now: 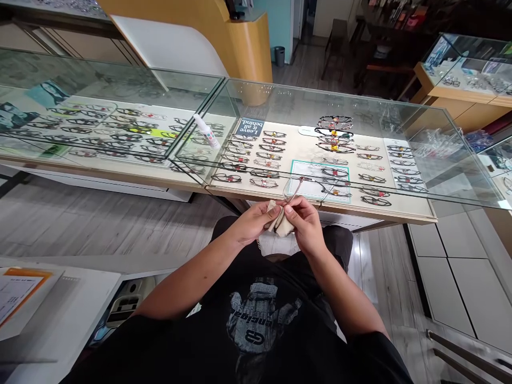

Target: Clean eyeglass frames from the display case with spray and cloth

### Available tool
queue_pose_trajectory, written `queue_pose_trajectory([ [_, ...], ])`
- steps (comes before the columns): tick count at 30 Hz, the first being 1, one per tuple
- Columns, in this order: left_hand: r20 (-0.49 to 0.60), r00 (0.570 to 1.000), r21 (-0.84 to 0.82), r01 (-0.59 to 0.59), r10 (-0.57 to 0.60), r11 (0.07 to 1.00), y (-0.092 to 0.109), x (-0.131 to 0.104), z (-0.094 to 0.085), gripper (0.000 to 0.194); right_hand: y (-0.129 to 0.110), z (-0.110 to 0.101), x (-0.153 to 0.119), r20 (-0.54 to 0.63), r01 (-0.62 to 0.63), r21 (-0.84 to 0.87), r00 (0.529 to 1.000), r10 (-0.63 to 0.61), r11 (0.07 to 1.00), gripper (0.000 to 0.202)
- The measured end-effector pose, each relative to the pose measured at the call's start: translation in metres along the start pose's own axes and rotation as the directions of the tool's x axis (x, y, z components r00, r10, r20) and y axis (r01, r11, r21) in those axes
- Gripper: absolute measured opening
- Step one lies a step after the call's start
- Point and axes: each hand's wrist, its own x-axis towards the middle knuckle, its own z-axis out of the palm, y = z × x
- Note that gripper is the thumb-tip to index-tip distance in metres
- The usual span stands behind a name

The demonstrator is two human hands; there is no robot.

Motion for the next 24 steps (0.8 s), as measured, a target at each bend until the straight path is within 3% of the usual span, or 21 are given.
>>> queue_pose_trajectory([
  [8, 0.047, 0.996, -0.107, 0.087, -0.082, 0.990, 0.004, -0.003, 0.003, 0.047, 0.012, 0.001, 0.000, -0.012, -0.023, -0.005, 1.000, 0.023, 1.000, 0.031],
  [12, 0.083, 0.994, -0.122, 0.084, -0.074, 0.989, 0.005, -0.007, 0.000, 0.052, 0.008, 0.001, 0.003, -0.025, -0.022, 0.020, 0.999, 0.023, 1.000, 0.030],
  [19, -0.019, 0.997, -0.069, 0.071, -0.073, 0.995, -0.003, -0.008, -0.008, 0.054, 0.015, 0.003, 0.001, 0.009, -0.045, -0.002, 0.999, 0.045, 0.999, 0.029],
  [24, -0.004, 0.996, -0.070, 0.084, -0.084, 0.994, -0.002, -0.011, -0.011, 0.052, 0.017, 0.009, 0.003, 0.016, -0.062, 0.016, 0.998, 0.061, 0.998, 0.031],
])
